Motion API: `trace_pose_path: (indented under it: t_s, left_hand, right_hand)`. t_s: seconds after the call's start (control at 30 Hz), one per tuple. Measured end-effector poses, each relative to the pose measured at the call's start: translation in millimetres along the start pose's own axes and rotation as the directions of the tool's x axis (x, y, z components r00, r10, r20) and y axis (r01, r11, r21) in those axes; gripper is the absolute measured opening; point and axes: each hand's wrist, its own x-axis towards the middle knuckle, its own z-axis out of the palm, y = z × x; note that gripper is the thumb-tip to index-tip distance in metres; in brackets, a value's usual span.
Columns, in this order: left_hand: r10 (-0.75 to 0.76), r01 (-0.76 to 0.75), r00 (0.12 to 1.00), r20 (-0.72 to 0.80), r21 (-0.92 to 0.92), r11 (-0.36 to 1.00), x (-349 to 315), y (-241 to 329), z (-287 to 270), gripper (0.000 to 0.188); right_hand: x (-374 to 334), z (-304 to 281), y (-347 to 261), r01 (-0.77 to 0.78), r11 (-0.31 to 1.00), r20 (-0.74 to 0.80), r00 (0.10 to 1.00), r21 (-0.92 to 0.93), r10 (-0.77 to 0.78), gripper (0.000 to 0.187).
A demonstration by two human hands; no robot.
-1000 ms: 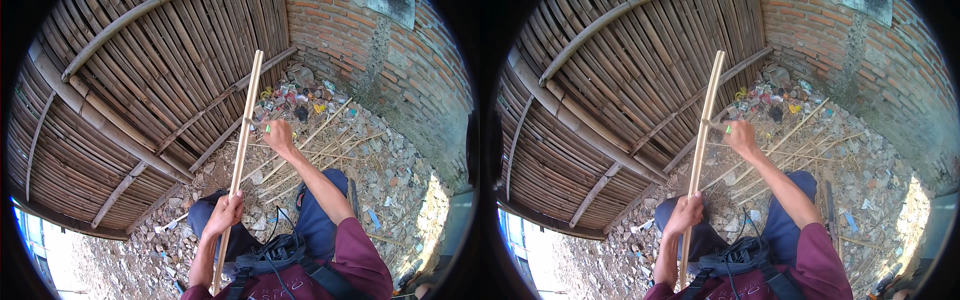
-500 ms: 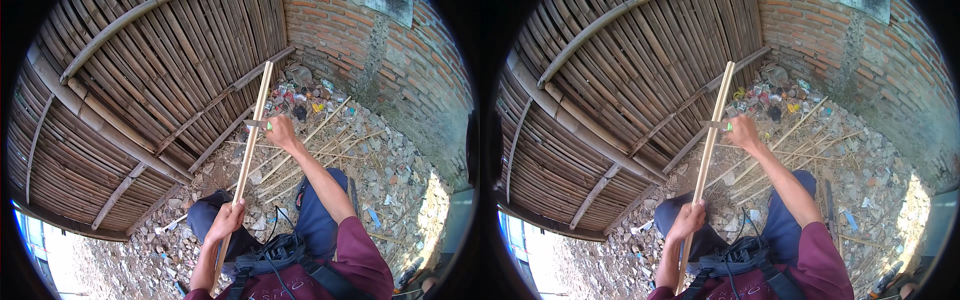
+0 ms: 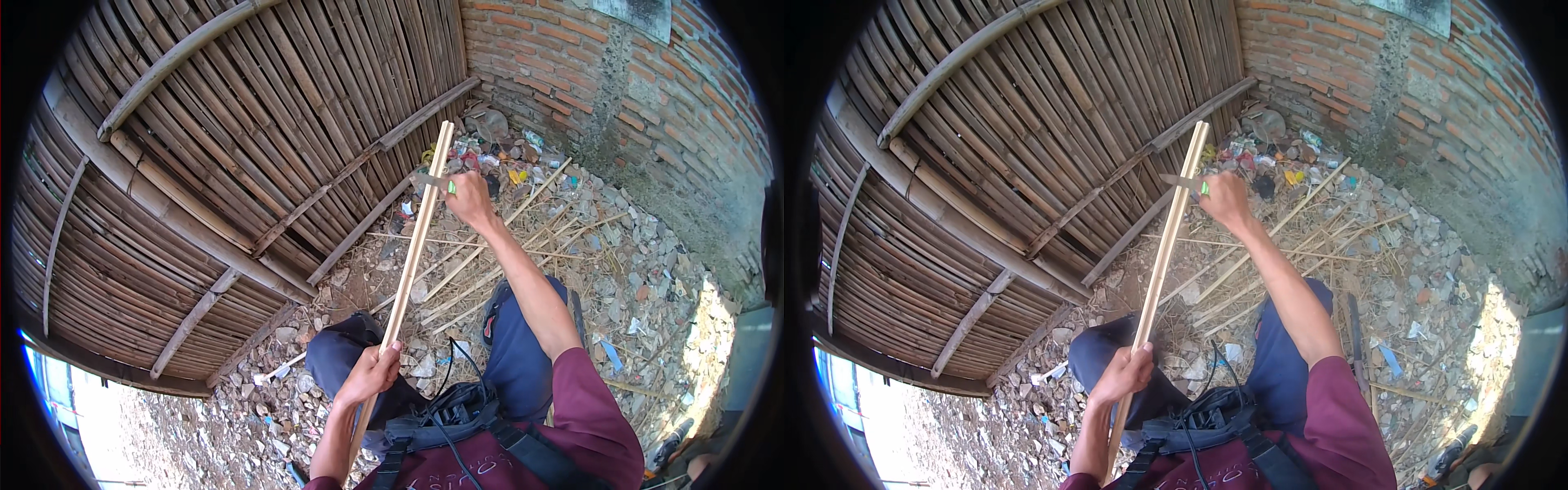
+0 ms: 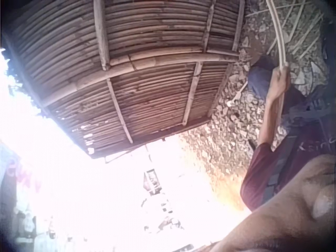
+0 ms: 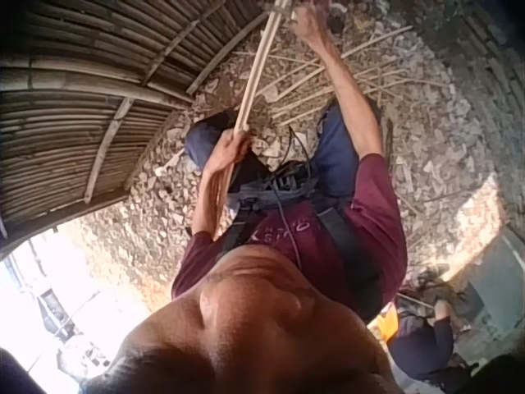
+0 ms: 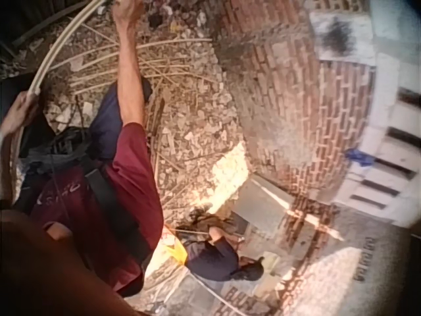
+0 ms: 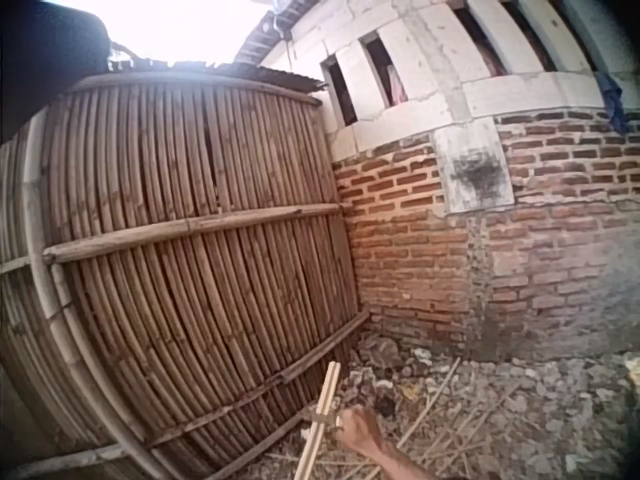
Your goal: The person shaves a thin piece of wood using a small knife and a larger machete. They sit on the ground and use the small knife to remove thin strips from a bamboo-like stick, then switch to a larger blade to continue shaping the wood pieces.
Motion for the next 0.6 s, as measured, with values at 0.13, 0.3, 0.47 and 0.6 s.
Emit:
trace_pose_path:
  t_s: [0.13,0.3,0.47,0.6]
  left_hand:
    - [0.0,-0.001,1.0,0.027,0.025,1.0,-1.8,-5.6,-2.4,0.05]
    - [0.032,-0.029,0.999,-0.029,0.111,0.993,-7.6,-6.4,-0.1,0.05]
    - [0.03,-0.026,0.999,-0.039,0.109,0.994,-12.2,-12.2,-2.5,0.049]
    - [-0.053,0.05,0.997,0.053,0.046,0.998,-31.5,-30.8,-6.9,0.049]
  right_hand:
    - [4.1,-7.5,8.5,0.052,0.992,0.206,0.978,-0.115,-0.028,0.009]
    - [4.6,-2.2,9.4,0.14,0.983,0.115,0.985,-0.116,-0.127,0.006]
    - [5.7,9.5,17.8,-0.13,0.986,0.106,0.984,-0.103,0.141,0.009]
    - [21.5,-9.4,52.0,-0.475,0.876,-0.009,0.879,-0.086,0.476,0.024]
